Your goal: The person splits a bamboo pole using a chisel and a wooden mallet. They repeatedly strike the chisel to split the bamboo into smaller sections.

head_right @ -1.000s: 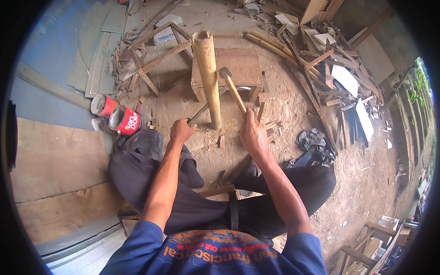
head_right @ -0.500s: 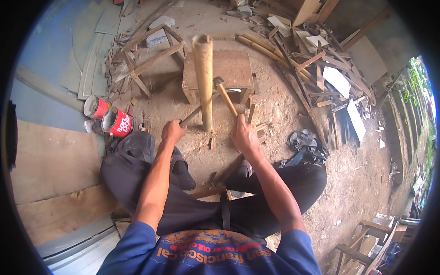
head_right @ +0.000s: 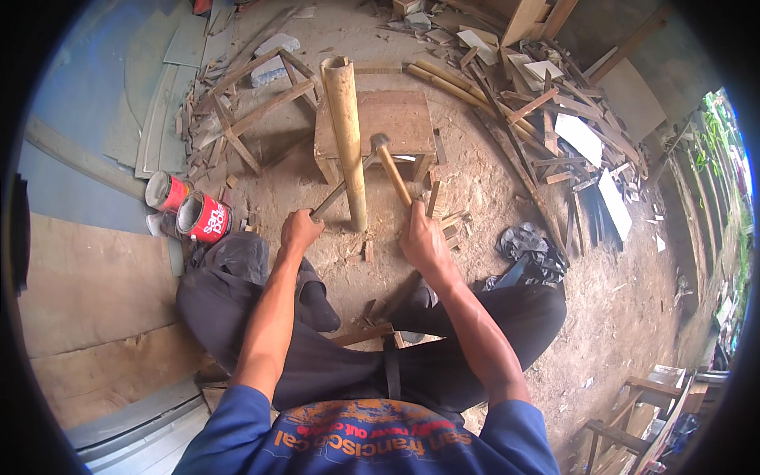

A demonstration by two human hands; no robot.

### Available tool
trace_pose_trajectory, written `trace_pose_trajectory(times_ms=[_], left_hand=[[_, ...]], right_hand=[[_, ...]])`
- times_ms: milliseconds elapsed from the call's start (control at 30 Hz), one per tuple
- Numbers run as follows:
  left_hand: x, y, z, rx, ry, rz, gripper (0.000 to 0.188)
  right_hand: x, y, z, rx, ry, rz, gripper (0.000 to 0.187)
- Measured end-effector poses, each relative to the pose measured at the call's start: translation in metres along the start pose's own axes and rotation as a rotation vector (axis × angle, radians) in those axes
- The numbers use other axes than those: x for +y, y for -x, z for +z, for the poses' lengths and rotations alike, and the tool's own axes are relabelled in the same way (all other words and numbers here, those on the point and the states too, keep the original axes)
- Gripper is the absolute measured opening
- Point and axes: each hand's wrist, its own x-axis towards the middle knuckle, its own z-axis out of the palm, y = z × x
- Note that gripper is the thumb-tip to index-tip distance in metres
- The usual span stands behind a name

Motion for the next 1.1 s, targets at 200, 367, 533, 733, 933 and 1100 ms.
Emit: trace_pose_trajectory(times_ms=[200,367,533,733,933,1100], left_hand=[[-0.011,0.006,0.006,0.043,-0.049,0.031,0.037],[-0.01,0.004,0.012,0.032,-0.019,-0.011,0.033],[-0.014,0.001,0.009,0.047,0.017,-0.031,0.031],[-0.007,0.005,0.006,0.021,0.006,0.026,0.033],[-0.004,0.002,0.006,0.015,-0.012,0.023,0.032],[-0.012,0.005,0.011,0.026,-0.003,0.018,0.029]], right_hand=[[-0.032,-0.002,-0.014,0.081,-0.049,-0.099,0.015],[0.035,-0.01,0.011,-0.256,0.138,0.076,0.031],[0.004,0.002,0.011,-0.011,0.002,-0.035,0.027],[-0.001,-0.019,0.024,0.131,-0.157,-0.117,0.022],[-0.011,-0.022,0.003,0.1,-0.14,-0.054,0.023],[-0.028,-0.017,-0.003,0.165,-0.167,-0.05,0.021]])
